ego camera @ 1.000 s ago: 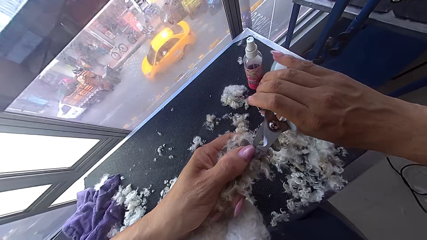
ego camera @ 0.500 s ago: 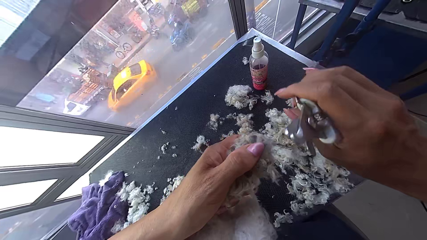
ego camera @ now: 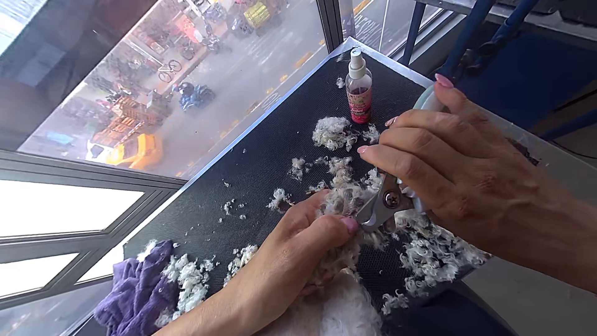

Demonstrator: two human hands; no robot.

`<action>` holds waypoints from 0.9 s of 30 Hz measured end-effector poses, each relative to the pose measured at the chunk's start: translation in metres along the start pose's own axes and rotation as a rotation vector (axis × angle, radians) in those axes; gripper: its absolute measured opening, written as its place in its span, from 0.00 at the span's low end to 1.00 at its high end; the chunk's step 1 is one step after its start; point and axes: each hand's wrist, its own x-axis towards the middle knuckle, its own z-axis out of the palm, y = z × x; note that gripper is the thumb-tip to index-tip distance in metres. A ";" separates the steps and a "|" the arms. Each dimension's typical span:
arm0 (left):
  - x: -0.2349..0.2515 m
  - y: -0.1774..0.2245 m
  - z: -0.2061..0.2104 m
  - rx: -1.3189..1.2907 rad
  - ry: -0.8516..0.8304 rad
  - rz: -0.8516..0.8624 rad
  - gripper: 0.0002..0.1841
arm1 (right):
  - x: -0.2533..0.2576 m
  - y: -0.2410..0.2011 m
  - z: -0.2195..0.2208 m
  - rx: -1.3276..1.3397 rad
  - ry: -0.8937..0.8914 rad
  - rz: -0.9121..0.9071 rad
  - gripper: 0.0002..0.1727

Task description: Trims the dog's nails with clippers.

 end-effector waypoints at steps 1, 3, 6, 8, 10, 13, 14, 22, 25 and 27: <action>0.000 0.000 0.000 -0.008 -0.002 -0.004 0.09 | 0.000 0.000 0.000 0.005 -0.009 -0.003 0.19; -0.001 -0.001 0.000 -0.010 0.001 0.001 0.09 | 0.001 0.000 0.001 0.008 -0.016 -0.010 0.19; -0.001 0.000 0.000 0.006 0.016 0.002 0.10 | 0.003 0.002 0.003 -0.006 -0.012 -0.025 0.19; 0.000 0.001 -0.001 0.024 0.024 0.005 0.10 | 0.004 0.004 0.003 -0.020 -0.025 -0.033 0.19; 0.000 0.003 -0.003 0.040 0.028 0.005 0.10 | 0.006 0.005 0.004 -0.032 -0.039 -0.046 0.20; 0.000 0.001 -0.003 0.053 0.037 0.005 0.11 | 0.007 0.007 0.004 -0.031 -0.083 -0.074 0.21; 0.001 0.000 -0.003 0.053 0.038 0.001 0.10 | 0.007 0.007 0.005 -0.031 -0.093 -0.080 0.21; 0.012 -0.005 -0.009 0.127 0.006 -0.123 0.12 | -0.003 0.006 0.032 0.067 -0.040 -0.076 0.13; 0.028 -0.002 -0.008 0.108 -0.049 -0.203 0.21 | -0.018 0.009 0.047 0.144 0.037 0.105 0.12; 0.046 0.000 -0.011 0.176 -0.095 -0.302 0.23 | -0.025 0.012 0.045 0.188 0.027 0.317 0.13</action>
